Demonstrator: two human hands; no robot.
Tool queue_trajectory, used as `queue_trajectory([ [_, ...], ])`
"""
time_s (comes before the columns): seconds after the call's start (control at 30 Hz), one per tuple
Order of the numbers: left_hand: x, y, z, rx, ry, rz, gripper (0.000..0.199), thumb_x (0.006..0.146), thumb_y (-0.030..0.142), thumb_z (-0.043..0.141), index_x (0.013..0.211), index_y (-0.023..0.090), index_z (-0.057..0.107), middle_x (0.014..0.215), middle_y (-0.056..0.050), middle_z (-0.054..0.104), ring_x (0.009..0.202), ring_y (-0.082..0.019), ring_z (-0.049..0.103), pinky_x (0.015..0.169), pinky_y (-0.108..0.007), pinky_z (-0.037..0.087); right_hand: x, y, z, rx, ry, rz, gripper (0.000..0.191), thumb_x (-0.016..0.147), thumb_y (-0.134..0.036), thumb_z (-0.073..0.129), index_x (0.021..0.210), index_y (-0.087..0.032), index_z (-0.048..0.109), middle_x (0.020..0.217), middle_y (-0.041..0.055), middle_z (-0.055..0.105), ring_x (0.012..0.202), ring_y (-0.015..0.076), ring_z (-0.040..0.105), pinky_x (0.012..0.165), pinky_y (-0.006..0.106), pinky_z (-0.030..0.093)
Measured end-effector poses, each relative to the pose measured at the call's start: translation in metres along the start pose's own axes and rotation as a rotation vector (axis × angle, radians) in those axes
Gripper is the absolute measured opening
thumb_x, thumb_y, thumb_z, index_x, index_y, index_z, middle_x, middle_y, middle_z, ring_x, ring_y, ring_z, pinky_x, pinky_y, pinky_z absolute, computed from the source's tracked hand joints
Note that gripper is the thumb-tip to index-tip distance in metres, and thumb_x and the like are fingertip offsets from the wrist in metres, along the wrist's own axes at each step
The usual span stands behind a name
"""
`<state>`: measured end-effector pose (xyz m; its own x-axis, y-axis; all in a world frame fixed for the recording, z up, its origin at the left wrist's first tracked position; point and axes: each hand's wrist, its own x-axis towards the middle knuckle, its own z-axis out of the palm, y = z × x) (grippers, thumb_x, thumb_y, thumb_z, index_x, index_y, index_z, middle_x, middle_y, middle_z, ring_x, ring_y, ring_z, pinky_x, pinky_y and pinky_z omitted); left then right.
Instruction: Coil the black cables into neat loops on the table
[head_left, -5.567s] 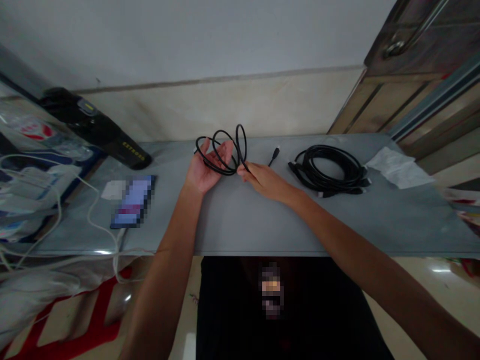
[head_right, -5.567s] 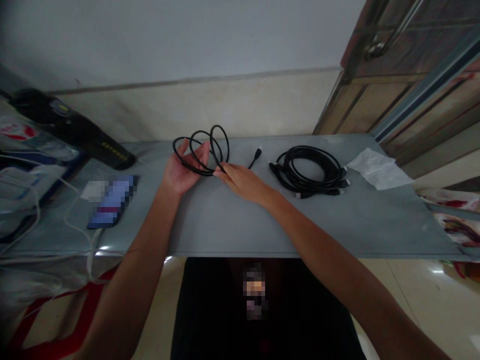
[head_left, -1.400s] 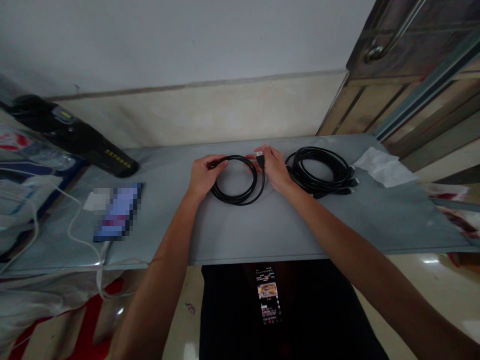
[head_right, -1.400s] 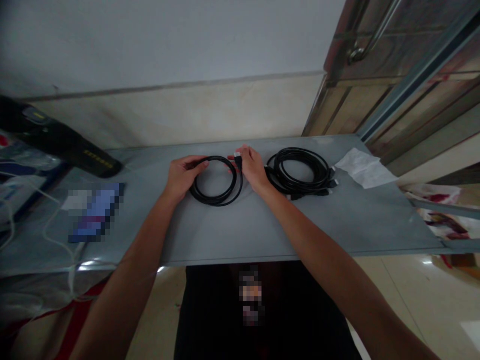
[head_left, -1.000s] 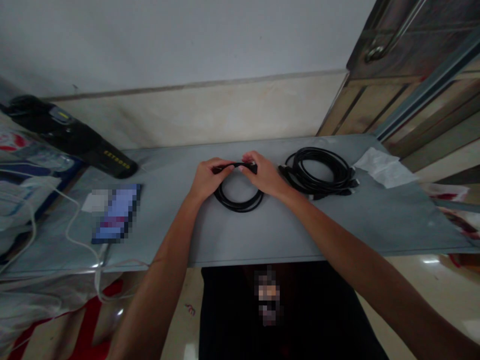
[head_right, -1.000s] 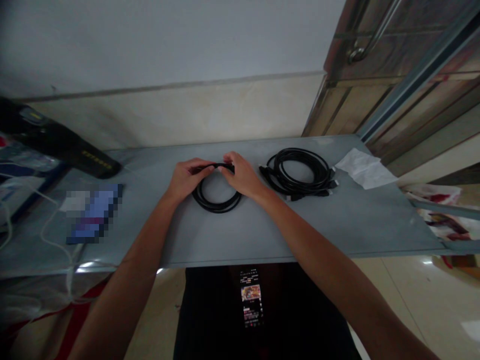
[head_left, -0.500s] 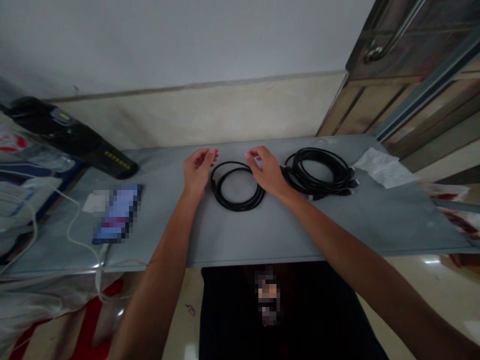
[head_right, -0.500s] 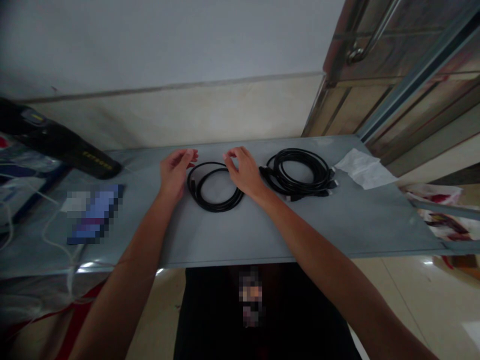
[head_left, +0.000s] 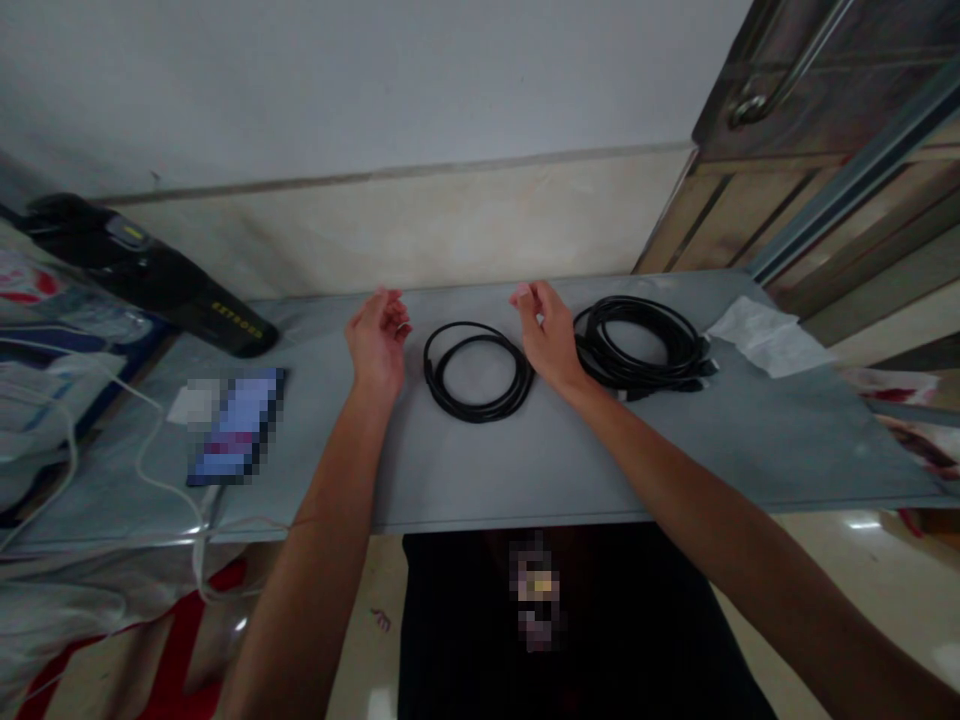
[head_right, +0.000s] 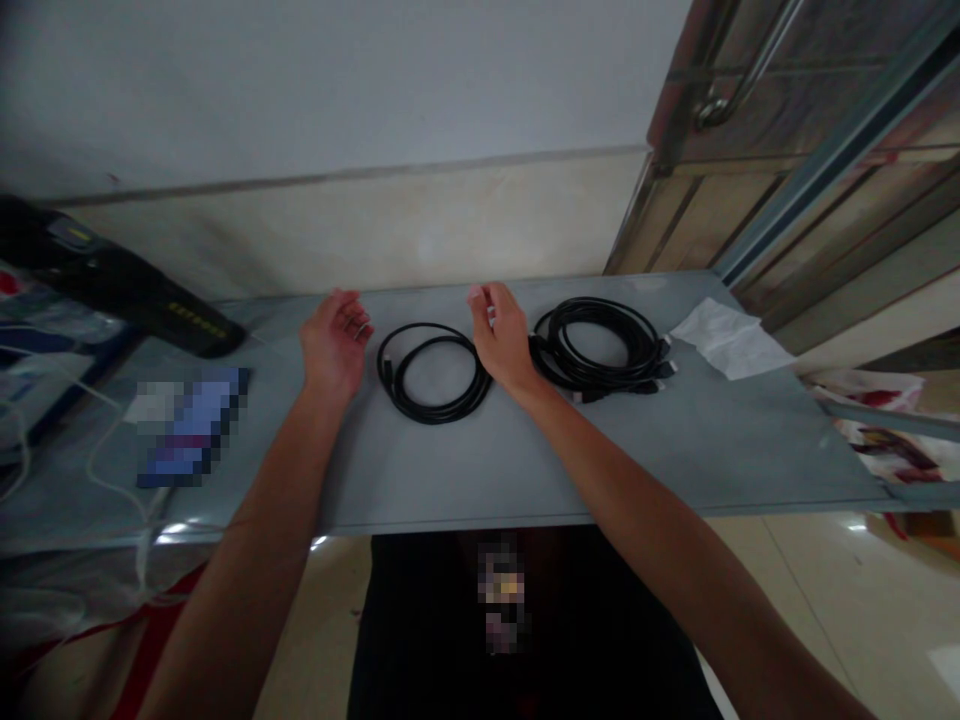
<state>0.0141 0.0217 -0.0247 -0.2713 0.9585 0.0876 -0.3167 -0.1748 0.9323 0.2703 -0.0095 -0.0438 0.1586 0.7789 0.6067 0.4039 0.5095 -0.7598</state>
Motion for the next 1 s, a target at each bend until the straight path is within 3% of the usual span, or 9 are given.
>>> queue_trajectory([
  [0.3,-0.003,0.004,0.000,0.027,-0.069,-0.035,0.037,0.084,0.060,0.090,0.090,0.027,0.076,0.077,0.001,0.067,0.072,-0.016,0.061,0.068,-0.031,0.050,-0.001,-0.001,0.002,0.020,-0.010,-0.004,0.066,0.112,-0.085,0.033,0.094,-0.028,0.062,0.096,0.0071,0.076,0.093,0.0244,0.071,0.088,0.042,0.060],
  [0.67,-0.005,0.006,0.003,-0.039,-0.051,-0.062,0.029,0.088,0.051,0.089,0.087,0.025,0.076,0.076,0.002,0.066,0.066,-0.013,0.057,0.064,-0.027,0.051,-0.001,-0.002,0.001,0.010,-0.016,-0.004,0.064,0.114,-0.081,0.030,0.092,-0.029,0.060,0.093,0.0057,0.074,0.090,0.0238,0.070,0.086,0.041,0.058],
  [0.87,-0.003,0.004,0.001,-0.016,-0.058,-0.046,0.029,0.087,0.051,0.089,0.087,0.026,0.075,0.076,0.002,0.065,0.066,-0.013,0.057,0.064,-0.028,0.050,0.001,-0.016,-0.004,0.012,-0.020,-0.043,0.061,0.115,-0.079,0.034,0.092,-0.029,0.060,0.092,0.0055,0.072,0.090,0.0241,0.068,0.089,0.043,0.059],
  [1.0,-0.004,0.004,-0.002,-0.041,-0.045,-0.032,0.034,0.083,0.054,0.094,0.088,0.025,0.075,0.076,0.002,0.065,0.066,-0.012,0.056,0.064,-0.026,0.049,0.002,-0.036,-0.022,-0.038,-0.019,-0.146,0.051,0.119,-0.067,0.037,0.094,-0.028,0.060,0.092,0.0043,0.068,0.090,0.0227,0.066,0.089,0.041,0.057],
])
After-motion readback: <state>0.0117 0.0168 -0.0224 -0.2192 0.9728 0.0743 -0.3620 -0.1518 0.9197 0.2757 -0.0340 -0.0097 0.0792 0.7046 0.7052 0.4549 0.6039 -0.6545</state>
